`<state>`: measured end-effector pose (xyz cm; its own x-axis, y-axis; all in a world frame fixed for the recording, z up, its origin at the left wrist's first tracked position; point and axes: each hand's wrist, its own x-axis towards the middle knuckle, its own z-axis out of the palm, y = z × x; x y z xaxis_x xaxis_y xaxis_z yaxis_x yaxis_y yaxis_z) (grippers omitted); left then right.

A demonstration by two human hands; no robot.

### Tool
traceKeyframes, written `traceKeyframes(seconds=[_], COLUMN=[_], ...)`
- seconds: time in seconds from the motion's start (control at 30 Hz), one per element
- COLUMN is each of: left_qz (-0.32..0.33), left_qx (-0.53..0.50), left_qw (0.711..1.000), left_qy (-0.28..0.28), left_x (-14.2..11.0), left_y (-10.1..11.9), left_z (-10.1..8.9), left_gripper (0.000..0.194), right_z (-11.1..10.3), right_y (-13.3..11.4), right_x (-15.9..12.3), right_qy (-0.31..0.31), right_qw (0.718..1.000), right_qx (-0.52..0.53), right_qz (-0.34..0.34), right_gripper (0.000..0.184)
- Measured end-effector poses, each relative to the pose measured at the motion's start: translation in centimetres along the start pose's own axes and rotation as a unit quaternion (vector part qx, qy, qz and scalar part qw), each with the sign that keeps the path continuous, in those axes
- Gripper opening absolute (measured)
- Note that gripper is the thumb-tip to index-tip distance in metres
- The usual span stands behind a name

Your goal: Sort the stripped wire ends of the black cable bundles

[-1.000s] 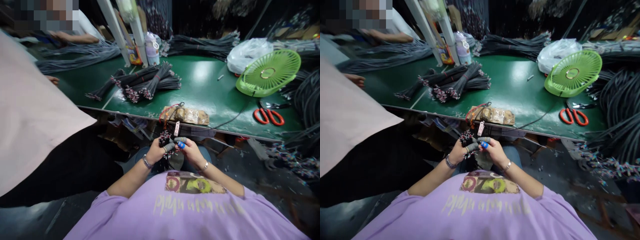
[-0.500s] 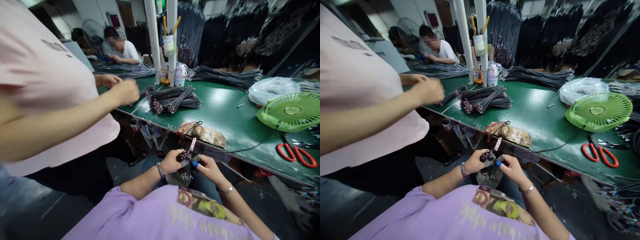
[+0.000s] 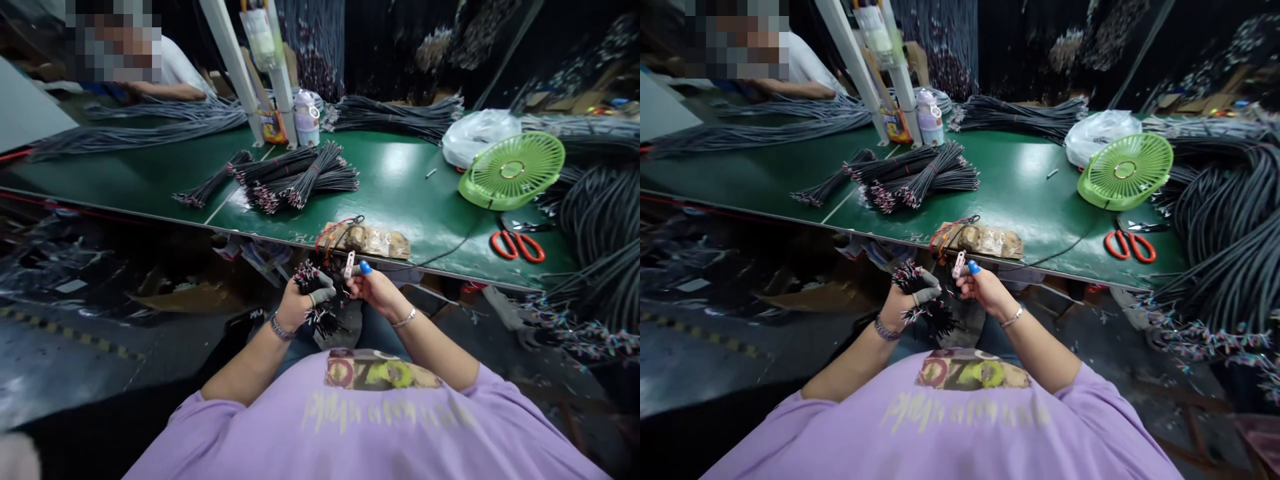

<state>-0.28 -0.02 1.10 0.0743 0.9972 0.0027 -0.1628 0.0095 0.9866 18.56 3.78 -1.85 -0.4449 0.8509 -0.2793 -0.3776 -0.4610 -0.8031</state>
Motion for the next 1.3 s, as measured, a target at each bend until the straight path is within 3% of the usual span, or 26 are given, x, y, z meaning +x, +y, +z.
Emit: traceKeyframes(seconds=[0.1, 0.17, 0.33, 0.4, 0.47, 0.57, 0.67, 1.03, 1.3], left_qz=[0.012, 0.016, -0.012, -0.027, -0.038, -0.046, -0.049, -0.082, -0.073], left_qx=[-0.018, -0.03, -0.055, -0.062, -0.07, -0.076, -0.076, -0.054, -0.046], left_qw=[1.0, 0.999, 0.997, 0.997, 0.996, 0.995, 0.995, 0.995, 0.996], left_qy=[0.021, 0.035, 0.051, 0.048, 0.044, 0.032, 0.03, 0.032, 0.025], left_x=[0.4, 0.7, 1.5, 1.8, 2.0, 2.2, 2.4, 2.9, 2.8], left_y=[0.5, 0.6, 0.0, -0.3, -0.3, -0.2, -0.1, -0.8, -0.8], left_z=[0.1, 0.3, 0.5, 0.4, 0.5, 0.6, 0.8, 0.9, 0.9], left_gripper=[0.02, 0.02, 0.022, 0.022, 0.022, 0.021, 0.021, 0.023, 0.022], right_z=[0.6, 1.0, 1.4, 1.3, 1.3, 1.5, 1.8, 1.9, 1.6], right_y=[-0.3, -0.2, 0.6, 1.0, 1.1, 0.8, 0.5, 0.9, 1.0], right_x=[1.0, 1.3, 1.3, 1.4, 1.6, 1.9, 2.2, 2.9, 2.2], right_qy=[-0.034, -0.023, 0.108, 0.131, 0.109, 0.058, 0.058, 0.078, 0.027], right_qw=[0.999, 1.0, 0.986, 0.978, 0.984, 0.994, 0.987, 0.98, 0.981], right_qx=[0.032, 0.021, -0.047, -0.049, -0.015, 0.08, 0.151, 0.179, 0.193], right_qz=[0.02, 0.002, -0.122, -0.157, -0.143, -0.05, 0.0, -0.031, -0.001], right_gripper=[0.045, 0.043, 0.043, 0.044, 0.047, 0.048, 0.045, 0.038, 0.048])
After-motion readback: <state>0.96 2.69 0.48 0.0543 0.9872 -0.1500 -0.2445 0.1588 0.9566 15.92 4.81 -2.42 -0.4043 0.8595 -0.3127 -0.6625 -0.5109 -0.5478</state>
